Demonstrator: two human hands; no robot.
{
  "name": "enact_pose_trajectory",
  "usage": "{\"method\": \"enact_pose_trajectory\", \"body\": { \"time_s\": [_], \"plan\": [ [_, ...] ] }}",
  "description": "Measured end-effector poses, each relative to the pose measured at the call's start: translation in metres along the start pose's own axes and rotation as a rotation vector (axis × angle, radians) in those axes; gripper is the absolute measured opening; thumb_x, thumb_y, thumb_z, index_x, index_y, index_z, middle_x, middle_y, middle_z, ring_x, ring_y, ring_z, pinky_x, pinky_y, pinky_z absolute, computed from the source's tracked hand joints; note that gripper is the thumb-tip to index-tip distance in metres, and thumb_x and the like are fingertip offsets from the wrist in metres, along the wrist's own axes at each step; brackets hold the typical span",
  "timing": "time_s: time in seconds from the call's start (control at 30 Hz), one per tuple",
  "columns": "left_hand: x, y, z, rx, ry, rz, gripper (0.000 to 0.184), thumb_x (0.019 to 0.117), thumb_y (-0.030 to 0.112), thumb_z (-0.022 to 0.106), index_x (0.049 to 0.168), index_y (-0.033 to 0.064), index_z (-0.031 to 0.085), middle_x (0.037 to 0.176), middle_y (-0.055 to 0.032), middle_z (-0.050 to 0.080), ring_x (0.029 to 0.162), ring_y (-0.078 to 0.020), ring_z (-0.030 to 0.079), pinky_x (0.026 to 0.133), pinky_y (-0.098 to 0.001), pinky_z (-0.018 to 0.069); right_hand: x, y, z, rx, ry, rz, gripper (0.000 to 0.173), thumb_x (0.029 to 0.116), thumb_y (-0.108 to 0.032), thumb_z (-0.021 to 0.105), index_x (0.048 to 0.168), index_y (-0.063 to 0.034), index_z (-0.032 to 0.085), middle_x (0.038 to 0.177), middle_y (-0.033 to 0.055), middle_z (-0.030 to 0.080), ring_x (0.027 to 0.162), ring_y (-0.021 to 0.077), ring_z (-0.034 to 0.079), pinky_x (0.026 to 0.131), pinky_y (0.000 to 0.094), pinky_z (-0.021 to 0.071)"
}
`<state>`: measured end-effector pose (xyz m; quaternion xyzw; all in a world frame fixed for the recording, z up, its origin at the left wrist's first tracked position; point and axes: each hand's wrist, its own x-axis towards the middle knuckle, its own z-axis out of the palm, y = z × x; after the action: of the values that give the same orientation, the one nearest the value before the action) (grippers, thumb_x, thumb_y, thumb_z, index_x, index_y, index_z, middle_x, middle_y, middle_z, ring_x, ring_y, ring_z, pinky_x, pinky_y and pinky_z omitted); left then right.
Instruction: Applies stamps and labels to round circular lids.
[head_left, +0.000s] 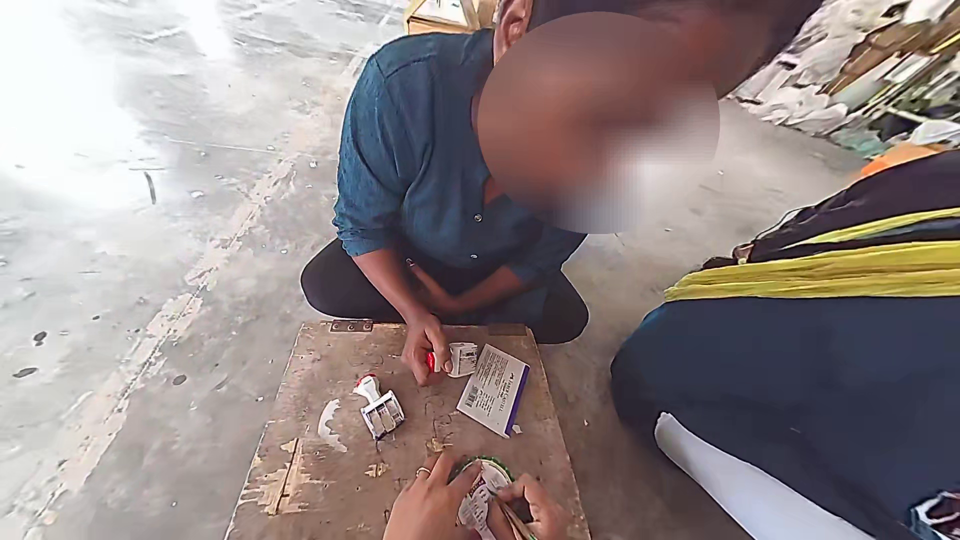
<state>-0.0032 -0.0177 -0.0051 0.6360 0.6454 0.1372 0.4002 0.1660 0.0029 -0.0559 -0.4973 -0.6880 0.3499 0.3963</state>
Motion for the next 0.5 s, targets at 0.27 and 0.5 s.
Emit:
{"method": "enact_pose_trajectory", "body": {
  "time_s": [0.27,0.5],
  "plan": [
    [0.007,0.01,-0.009,0.091,-0.146,-0.114,0.067,0.091,0.024,0.078,0.152,0.0175,0.051,0.155,-0.0175,0.045,0.14,-0.0398,0.046,0.107,-0.0548,0.0445,0.0,0.005,0.004,0.041,0.014,0.041,0.011,0.0753,-0.007,0.071,0.081,0.0008,0.065,0.063,-0.0007,0.062,0.053,-0.0031,0.053,0.051,0.0143,0.0444],
    [0.01,0.014,-0.011,0.044,-0.169,-0.22,0.073,0.0893,0.023,0.08,0.154,0.0294,0.047,0.157,-0.018,0.041,0.134,-0.0413,0.051,0.103,-0.0568,0.0474,0.0,0.008,0.004,0.093,0.006,0.057,0.009,0.0773,-0.008,0.07,0.082,-0.0023,0.064,0.062,-0.0046,0.06,0.052,-0.0058,0.052,0.05,0.0122,0.0438]
  ]
}}
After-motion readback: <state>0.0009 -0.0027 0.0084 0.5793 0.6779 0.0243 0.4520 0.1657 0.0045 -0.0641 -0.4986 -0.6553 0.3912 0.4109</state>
